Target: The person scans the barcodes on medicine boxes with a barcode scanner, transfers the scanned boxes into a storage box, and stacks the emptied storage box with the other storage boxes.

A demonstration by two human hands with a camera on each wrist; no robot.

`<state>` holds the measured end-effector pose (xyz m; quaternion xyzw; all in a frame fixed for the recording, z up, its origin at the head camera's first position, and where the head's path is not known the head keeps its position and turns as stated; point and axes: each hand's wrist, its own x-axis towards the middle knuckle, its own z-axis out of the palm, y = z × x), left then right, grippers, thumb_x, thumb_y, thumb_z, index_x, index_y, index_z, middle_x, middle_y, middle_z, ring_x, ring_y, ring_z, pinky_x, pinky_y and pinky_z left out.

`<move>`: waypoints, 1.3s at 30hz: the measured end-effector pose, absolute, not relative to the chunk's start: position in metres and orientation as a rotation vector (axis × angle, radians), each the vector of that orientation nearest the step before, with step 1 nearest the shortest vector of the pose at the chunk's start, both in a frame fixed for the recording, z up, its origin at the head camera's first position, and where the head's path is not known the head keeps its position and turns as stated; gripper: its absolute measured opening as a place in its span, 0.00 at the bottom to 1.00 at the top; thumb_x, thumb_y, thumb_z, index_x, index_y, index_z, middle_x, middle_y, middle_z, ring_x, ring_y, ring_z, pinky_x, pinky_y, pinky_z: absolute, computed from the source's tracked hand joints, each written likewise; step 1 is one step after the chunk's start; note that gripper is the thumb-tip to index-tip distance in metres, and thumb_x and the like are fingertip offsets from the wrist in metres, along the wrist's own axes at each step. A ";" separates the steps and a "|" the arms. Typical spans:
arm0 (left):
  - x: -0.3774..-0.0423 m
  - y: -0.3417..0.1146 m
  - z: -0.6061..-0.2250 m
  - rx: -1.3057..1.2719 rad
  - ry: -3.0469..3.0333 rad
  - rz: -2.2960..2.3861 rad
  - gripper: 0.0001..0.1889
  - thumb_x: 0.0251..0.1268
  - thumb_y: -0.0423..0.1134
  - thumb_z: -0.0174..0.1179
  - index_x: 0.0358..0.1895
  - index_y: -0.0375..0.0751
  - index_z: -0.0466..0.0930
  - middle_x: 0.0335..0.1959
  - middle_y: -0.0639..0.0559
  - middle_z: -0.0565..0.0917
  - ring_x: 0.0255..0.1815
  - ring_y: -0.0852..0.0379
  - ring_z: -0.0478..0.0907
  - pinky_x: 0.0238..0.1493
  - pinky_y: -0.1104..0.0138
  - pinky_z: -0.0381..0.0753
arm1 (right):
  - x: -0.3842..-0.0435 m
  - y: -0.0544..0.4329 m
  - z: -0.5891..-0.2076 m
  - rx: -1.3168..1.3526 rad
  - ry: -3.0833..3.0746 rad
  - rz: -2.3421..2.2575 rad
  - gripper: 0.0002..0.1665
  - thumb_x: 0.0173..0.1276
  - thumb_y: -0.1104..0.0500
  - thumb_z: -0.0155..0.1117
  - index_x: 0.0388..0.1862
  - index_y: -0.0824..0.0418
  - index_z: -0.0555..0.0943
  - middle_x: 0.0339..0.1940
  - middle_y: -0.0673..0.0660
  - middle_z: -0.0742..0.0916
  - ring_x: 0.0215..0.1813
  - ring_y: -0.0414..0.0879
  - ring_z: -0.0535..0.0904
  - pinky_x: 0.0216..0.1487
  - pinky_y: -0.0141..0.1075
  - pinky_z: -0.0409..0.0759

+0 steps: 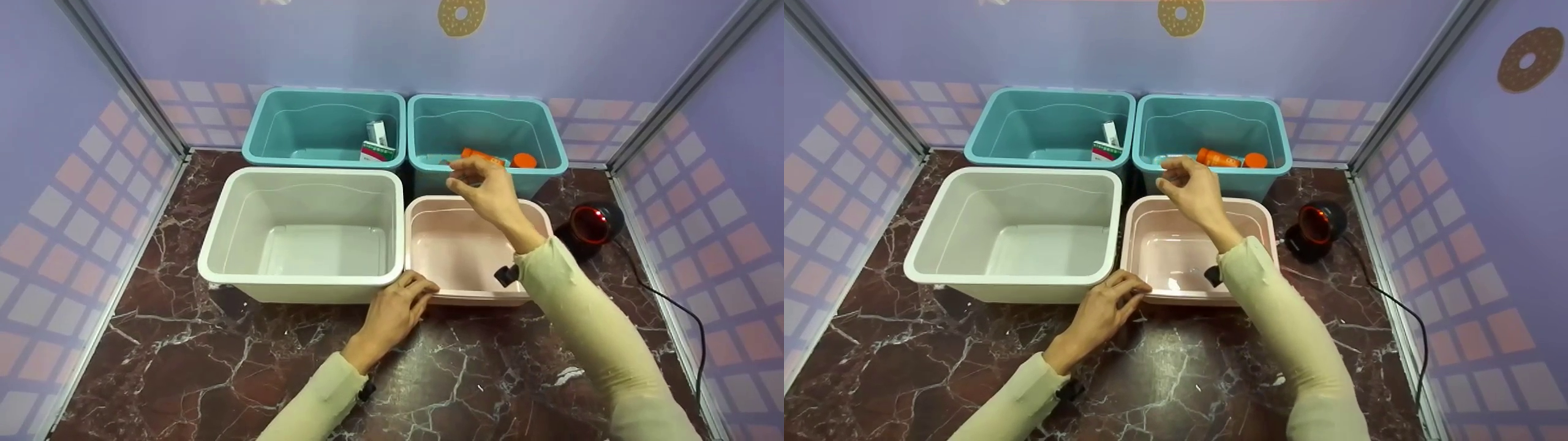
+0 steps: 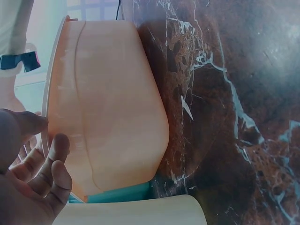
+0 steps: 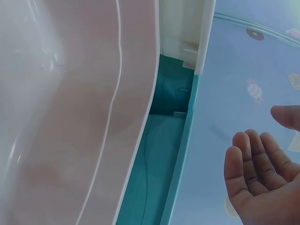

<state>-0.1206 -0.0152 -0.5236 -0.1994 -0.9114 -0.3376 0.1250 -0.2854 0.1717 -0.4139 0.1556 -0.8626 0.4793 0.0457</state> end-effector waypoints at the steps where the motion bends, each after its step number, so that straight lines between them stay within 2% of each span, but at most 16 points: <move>1: -0.121 -0.015 -0.523 -0.580 -2.658 -0.987 0.07 0.72 0.42 0.59 0.47 0.54 0.85 0.45 0.60 0.82 0.39 0.61 0.83 0.38 0.68 0.85 | -0.284 0.174 -0.414 0.473 -2.629 1.461 0.19 0.64 0.57 0.72 0.54 0.59 0.84 0.45 0.58 0.89 0.45 0.49 0.85 0.50 0.34 0.82; 9: -0.120 -0.015 -0.523 -0.579 -2.670 -0.999 0.07 0.73 0.42 0.59 0.47 0.54 0.85 0.45 0.60 0.82 0.39 0.62 0.83 0.38 0.69 0.85 | -0.272 0.195 -0.415 0.396 -2.614 1.506 0.19 0.64 0.58 0.72 0.53 0.64 0.84 0.44 0.61 0.89 0.41 0.41 0.83 0.46 0.26 0.81; 15: -0.120 -0.015 -0.524 -0.569 -2.662 -1.002 0.06 0.72 0.42 0.60 0.46 0.54 0.85 0.44 0.59 0.82 0.38 0.61 0.83 0.38 0.69 0.85 | -0.268 0.216 -0.418 0.376 -2.628 1.482 0.19 0.65 0.55 0.72 0.52 0.62 0.84 0.44 0.61 0.89 0.41 0.39 0.83 0.45 0.25 0.81; 24: -0.120 -0.015 -0.523 -0.563 -2.668 -0.997 0.06 0.72 0.42 0.60 0.46 0.54 0.85 0.44 0.59 0.82 0.38 0.60 0.83 0.38 0.69 0.85 | -0.264 0.241 -0.427 0.331 -2.611 1.452 0.19 0.65 0.58 0.72 0.53 0.63 0.84 0.42 0.63 0.90 0.37 0.34 0.82 0.41 0.22 0.80; 27: -0.120 -0.015 -0.523 -0.564 -2.670 -0.995 0.06 0.72 0.41 0.60 0.46 0.54 0.85 0.44 0.59 0.82 0.38 0.60 0.83 0.38 0.69 0.85 | -0.262 0.249 -0.429 0.300 -2.609 1.453 0.18 0.65 0.58 0.72 0.53 0.62 0.84 0.41 0.60 0.90 0.37 0.34 0.82 0.40 0.21 0.79; 32: -0.121 -0.015 -0.523 -0.568 -2.671 -0.996 0.06 0.72 0.41 0.60 0.46 0.54 0.85 0.45 0.59 0.82 0.38 0.60 0.83 0.37 0.69 0.85 | -0.263 0.261 -0.433 0.263 -2.607 1.441 0.17 0.65 0.59 0.72 0.51 0.64 0.85 0.35 0.50 0.89 0.36 0.33 0.82 0.39 0.21 0.79; 39: -0.120 -0.014 -0.523 -0.582 -2.632 -0.986 0.06 0.71 0.41 0.60 0.46 0.53 0.85 0.44 0.59 0.82 0.35 0.61 0.82 0.34 0.71 0.84 | -0.261 0.276 -0.442 0.202 -2.605 1.407 0.16 0.64 0.59 0.72 0.49 0.64 0.85 0.32 0.46 0.87 0.34 0.32 0.81 0.34 0.20 0.77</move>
